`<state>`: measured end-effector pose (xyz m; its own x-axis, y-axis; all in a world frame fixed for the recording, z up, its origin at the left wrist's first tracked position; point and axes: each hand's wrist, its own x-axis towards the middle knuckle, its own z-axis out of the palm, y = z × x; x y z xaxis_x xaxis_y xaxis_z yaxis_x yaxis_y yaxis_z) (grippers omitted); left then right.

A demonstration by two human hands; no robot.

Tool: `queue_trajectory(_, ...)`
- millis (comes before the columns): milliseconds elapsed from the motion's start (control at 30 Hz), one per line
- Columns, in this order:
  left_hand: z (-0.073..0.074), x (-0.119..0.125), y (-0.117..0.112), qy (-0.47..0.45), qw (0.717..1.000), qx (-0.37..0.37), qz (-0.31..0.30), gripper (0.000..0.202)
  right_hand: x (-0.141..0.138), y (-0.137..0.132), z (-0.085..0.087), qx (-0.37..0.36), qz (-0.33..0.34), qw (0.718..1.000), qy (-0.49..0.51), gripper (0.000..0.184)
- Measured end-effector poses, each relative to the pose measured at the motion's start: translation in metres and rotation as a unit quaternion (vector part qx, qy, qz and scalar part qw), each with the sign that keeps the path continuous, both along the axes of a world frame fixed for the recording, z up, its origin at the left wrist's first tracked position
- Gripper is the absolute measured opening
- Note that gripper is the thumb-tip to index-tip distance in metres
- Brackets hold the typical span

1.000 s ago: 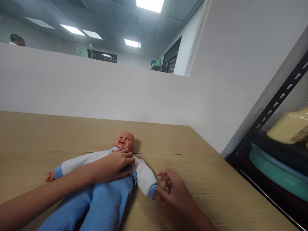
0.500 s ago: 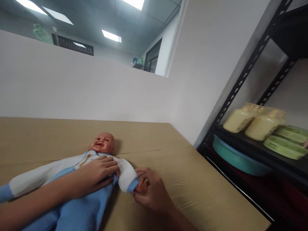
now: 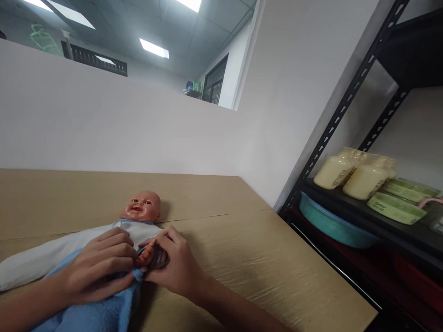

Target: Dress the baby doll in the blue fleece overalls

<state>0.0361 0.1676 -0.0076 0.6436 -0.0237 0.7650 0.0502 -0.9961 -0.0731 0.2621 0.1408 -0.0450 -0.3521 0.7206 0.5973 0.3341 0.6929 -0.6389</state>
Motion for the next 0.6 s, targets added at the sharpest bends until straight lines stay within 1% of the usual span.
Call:
queue_trajectory(100,0.002,0.003,-0.002,-0.036,0.992,-0.117,0.018,0.027,-0.003,-0.001,-0.009,0.000,-0.010,1.000,0.001,0.039)
queue_trajectory(167,0.008,0.010,-0.006,-0.036,0.978,-0.200,0.057,0.020,-0.003,-0.002,-0.012,0.002,-0.011,1.000,0.002,0.037)
queue_trajectory(200,0.011,0.015,-0.007,-0.025,0.966,-0.246,0.080,0.017,-0.003,-0.002,-0.012,0.004,-0.011,1.000,-0.003,0.036)
queue_trajectory(233,0.015,0.020,-0.008,-0.007,0.948,-0.300,0.101,0.016,-0.003,-0.003,-0.012,0.006,-0.007,1.000,-0.011,0.036)
queue_trajectory(300,0.022,0.030,-0.006,0.033,0.904,-0.408,0.125,0.017,-0.003,-0.004,-0.009,0.012,0.009,1.000,-0.025,0.034)
queue_trajectory(367,0.026,0.039,0.002,0.070,0.865,-0.479,0.132,0.022,-0.001,-0.006,-0.004,0.005,0.043,0.999,-0.031,0.028)
queue_trajectory(433,0.027,0.043,0.014,0.087,0.848,-0.508,0.127,0.022,0.003,-0.007,-0.001,-0.046,0.083,0.995,-0.015,0.029)
queue_trajectory(500,0.028,0.043,0.029,0.098,0.832,-0.532,0.120,0.020,0.008,-0.006,-0.002,-0.141,0.120,0.981,0.052,0.036)
queue_trajectory(533,0.029,0.041,0.035,0.102,0.822,-0.548,0.119,0.022,0.010,-0.005,-0.003,-0.194,0.134,0.965,0.114,0.037)
queue_trajectory(600,0.032,0.037,0.044,0.121,0.802,-0.573,0.117,0.029,0.009,-0.004,-0.006,-0.280,0.148,0.915,0.249,0.033)
